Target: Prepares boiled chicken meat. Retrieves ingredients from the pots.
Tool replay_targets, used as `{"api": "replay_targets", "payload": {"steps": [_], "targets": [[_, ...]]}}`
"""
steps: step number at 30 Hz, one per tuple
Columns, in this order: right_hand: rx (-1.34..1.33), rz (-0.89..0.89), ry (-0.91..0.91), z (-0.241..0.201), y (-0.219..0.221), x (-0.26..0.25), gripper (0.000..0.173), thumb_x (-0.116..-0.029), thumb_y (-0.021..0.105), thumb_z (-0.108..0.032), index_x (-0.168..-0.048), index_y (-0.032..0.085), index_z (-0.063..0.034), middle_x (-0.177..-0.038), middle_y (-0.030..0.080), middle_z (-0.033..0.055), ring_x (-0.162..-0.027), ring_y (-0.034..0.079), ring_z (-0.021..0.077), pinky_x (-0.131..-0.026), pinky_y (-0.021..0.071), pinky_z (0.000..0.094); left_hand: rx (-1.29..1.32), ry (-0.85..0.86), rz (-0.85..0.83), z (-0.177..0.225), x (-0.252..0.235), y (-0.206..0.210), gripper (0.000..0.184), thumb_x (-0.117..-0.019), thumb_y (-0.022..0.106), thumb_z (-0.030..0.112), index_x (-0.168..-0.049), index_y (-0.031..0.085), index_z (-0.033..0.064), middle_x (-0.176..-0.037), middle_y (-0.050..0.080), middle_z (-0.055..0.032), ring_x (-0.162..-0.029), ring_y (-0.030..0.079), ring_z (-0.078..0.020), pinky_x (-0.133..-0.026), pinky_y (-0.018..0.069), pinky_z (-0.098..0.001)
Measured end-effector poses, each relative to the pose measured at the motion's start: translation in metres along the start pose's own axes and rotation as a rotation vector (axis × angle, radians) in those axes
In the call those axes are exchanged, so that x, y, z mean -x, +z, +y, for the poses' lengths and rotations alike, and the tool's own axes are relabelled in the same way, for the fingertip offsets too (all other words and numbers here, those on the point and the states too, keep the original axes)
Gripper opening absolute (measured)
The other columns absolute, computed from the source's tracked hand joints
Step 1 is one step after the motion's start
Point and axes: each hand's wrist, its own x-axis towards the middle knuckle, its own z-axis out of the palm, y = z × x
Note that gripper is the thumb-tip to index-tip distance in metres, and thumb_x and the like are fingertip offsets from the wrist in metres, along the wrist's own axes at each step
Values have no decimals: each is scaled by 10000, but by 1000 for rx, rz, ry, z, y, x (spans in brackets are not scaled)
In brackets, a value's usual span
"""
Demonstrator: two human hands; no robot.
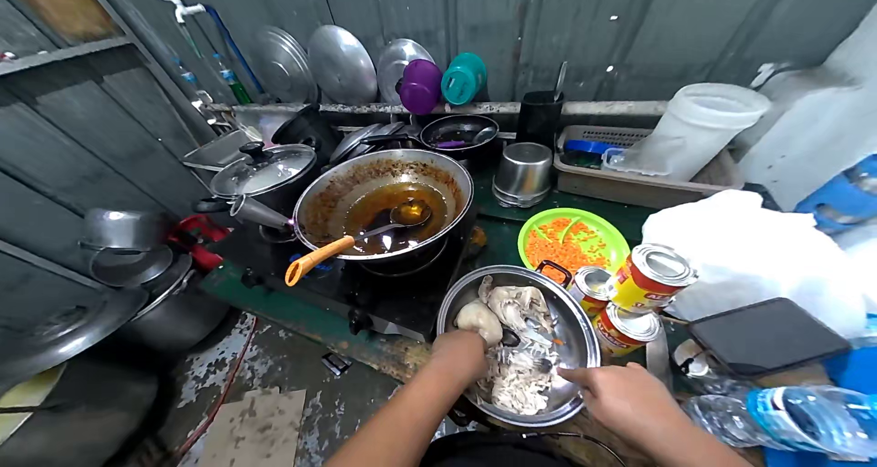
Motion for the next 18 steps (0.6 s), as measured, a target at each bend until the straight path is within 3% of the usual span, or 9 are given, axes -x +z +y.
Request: {"api": "replay_targets", "payload": {"steps": [6, 11, 18], "targets": [[20, -58, 22, 4, -1, 11, 458, -1039, 467, -230, -1462, 593, -353, -1315, 703, 121, -1255, 630, 367, -1087, 400, 627, 23, 55, -5, 0, 5, -4, 348, -1032, 521, 317, -1301, 688, 172, -1316, 676, -165, -1254, 622, -397, -982, 484, -690], [-71, 19, 20, -16, 19, -7, 508, -1048, 437, -218, -1517, 518, -394, -1281, 721, 123, -1231, 650, 349, -1097, 405, 601, -9, 59, -15, 8, 4, -5, 339, -1018, 543, 278, -1306, 688, 173, -1328, 667, -178, -1253, 615, -422, -973, 478, -705], [-160, 76, -11, 0, 8, 5, 487, -1053, 440, -211, -1488, 558, -394, -1254, 731, 127, -1208, 658, 362, -1081, 414, 611, -21, 27, -34, 2, -3, -2, 347, -1015, 545, 294, -1305, 686, 165, -1336, 661, -176, -1269, 605, -412, -980, 475, -698]]}}
